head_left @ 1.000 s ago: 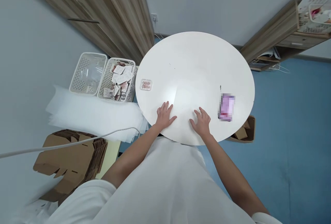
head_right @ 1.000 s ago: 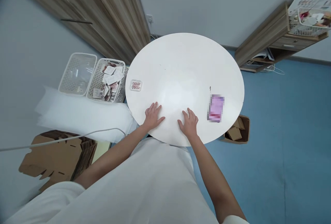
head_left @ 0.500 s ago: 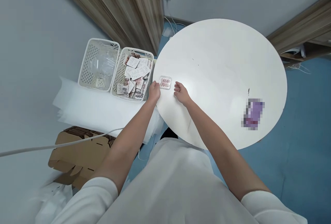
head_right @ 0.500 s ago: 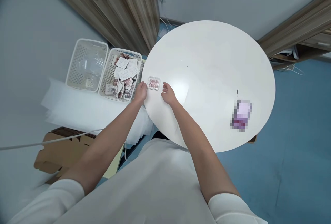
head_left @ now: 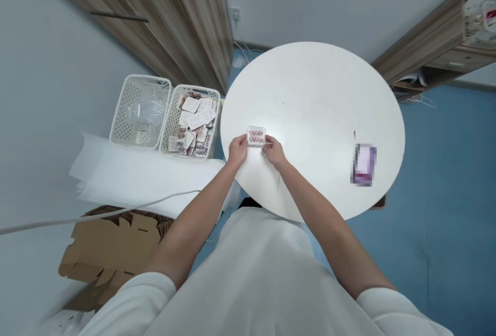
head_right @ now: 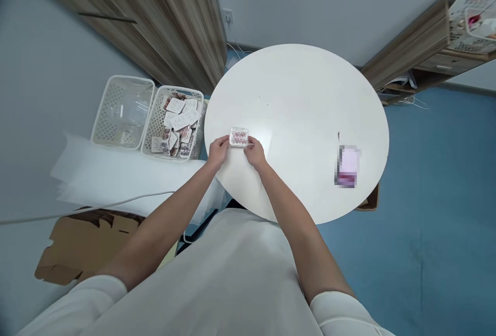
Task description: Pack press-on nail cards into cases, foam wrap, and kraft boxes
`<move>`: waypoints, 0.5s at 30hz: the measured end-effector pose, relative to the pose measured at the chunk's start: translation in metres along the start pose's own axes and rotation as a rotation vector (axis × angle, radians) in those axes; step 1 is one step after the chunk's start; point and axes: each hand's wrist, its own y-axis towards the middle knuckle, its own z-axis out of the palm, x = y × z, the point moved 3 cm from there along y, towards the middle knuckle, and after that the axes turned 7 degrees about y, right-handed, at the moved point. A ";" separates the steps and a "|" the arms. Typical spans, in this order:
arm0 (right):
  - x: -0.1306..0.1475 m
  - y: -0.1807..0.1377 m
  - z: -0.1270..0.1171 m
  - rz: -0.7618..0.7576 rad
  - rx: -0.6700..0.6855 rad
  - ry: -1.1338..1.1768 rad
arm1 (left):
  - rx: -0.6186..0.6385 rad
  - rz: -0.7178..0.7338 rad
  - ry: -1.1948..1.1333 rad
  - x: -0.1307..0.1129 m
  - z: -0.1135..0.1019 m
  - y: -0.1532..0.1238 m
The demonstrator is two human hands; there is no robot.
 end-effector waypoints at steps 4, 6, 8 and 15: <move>0.001 -0.022 -0.043 -0.035 -0.129 -0.014 | 0.068 0.030 -0.035 -0.023 0.024 -0.022; -0.001 -0.036 -0.069 -0.057 -0.194 -0.043 | 0.111 0.065 -0.032 -0.034 0.040 -0.037; -0.005 -0.053 -0.097 -0.075 -0.254 -0.086 | 0.145 0.094 -0.016 -0.044 0.058 -0.054; -0.041 -0.116 -0.171 -0.028 -0.288 -0.193 | 0.311 0.099 0.069 -0.046 0.117 -0.119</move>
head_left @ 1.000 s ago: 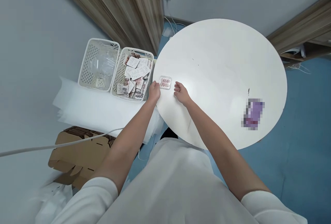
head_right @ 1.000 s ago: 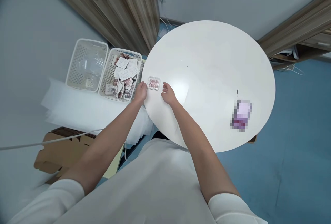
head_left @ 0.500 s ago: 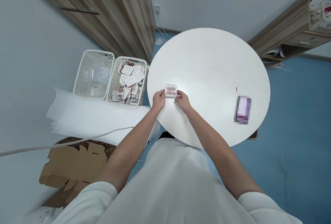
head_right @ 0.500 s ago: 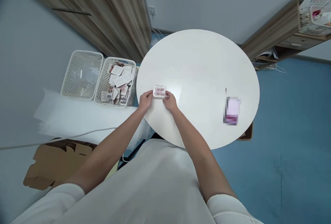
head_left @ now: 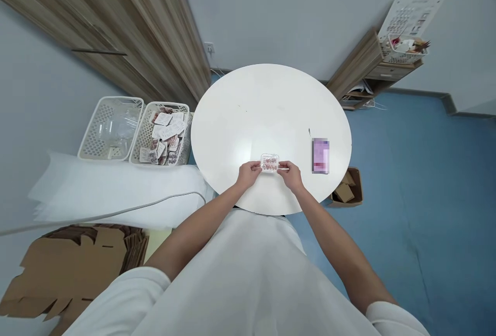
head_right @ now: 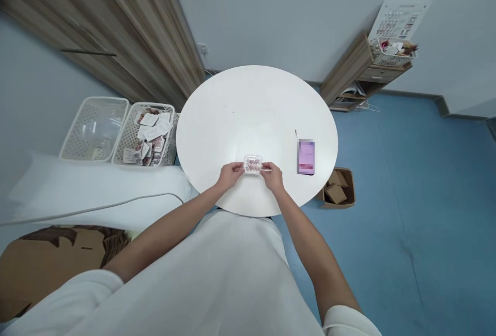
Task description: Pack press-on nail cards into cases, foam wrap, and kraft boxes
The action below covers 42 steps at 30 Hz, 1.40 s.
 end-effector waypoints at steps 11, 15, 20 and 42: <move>-0.050 -0.030 -0.004 0.037 0.158 -0.084 | 0.063 -0.070 0.182 0.021 0.029 -0.035; -0.055 -0.030 0.000 0.012 0.189 -0.105 | 0.046 -0.091 0.223 0.027 0.032 -0.037; -0.056 -0.035 0.000 -0.105 0.193 -0.247 | 0.036 -0.047 0.308 0.032 0.031 -0.039; -0.046 -0.058 -0.014 -0.441 0.417 -1.104 | 0.271 0.626 1.127 0.024 0.011 -0.066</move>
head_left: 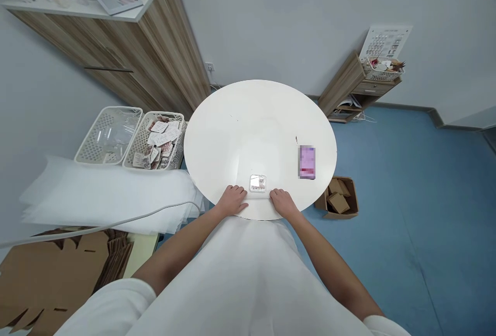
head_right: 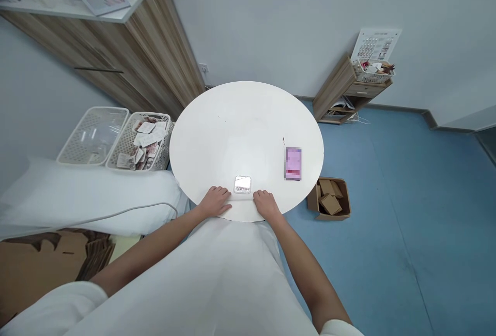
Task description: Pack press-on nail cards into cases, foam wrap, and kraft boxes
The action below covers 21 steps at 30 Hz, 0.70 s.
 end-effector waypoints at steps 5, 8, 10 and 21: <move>-0.003 0.002 -0.010 0.066 0.052 0.137 | 0.046 -0.132 -0.082 0.003 0.000 0.007; -0.008 0.006 -0.016 0.131 0.043 0.214 | 0.069 -0.223 -0.220 0.012 -0.002 0.011; -0.010 0.012 -0.017 0.193 0.031 0.227 | 0.071 -0.301 -0.326 0.020 -0.003 0.014; -0.015 0.043 -0.009 0.247 0.005 0.153 | 0.027 -0.481 -0.348 0.022 0.002 0.027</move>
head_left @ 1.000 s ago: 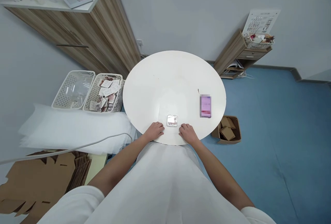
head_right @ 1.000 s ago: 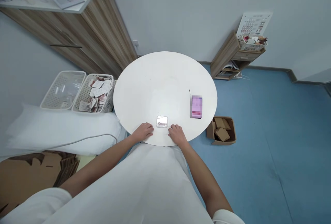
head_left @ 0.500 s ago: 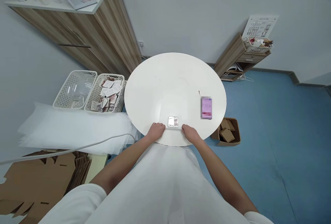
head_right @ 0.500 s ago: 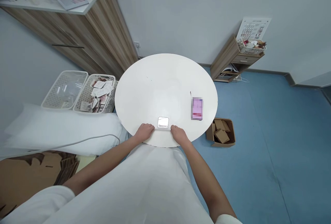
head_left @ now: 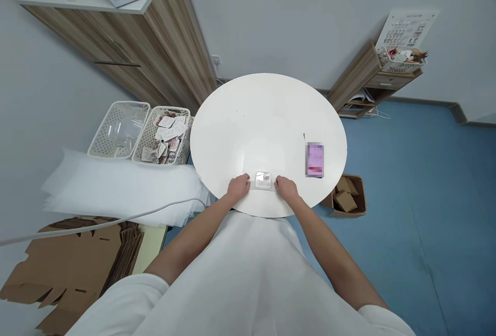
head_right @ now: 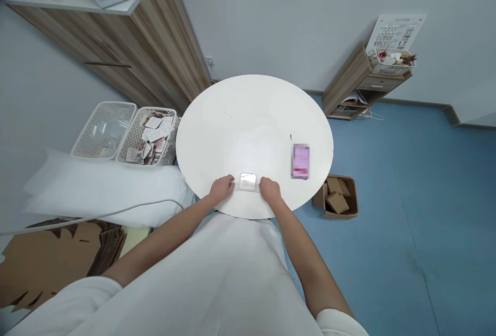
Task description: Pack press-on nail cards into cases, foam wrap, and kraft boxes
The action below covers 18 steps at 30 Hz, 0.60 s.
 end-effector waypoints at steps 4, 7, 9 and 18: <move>-0.002 0.004 0.004 0.004 0.018 -0.002 | -0.178 0.157 0.073 -0.011 -0.005 -0.010; -0.001 0.005 0.005 0.013 0.026 -0.007 | -0.153 0.362 0.050 -0.022 -0.006 -0.020; -0.001 0.004 0.004 0.022 0.027 -0.017 | -0.092 0.427 0.038 -0.028 -0.004 -0.023; 0.021 -0.022 -0.005 -0.367 -0.245 0.003 | -0.046 0.441 0.088 -0.025 0.007 -0.007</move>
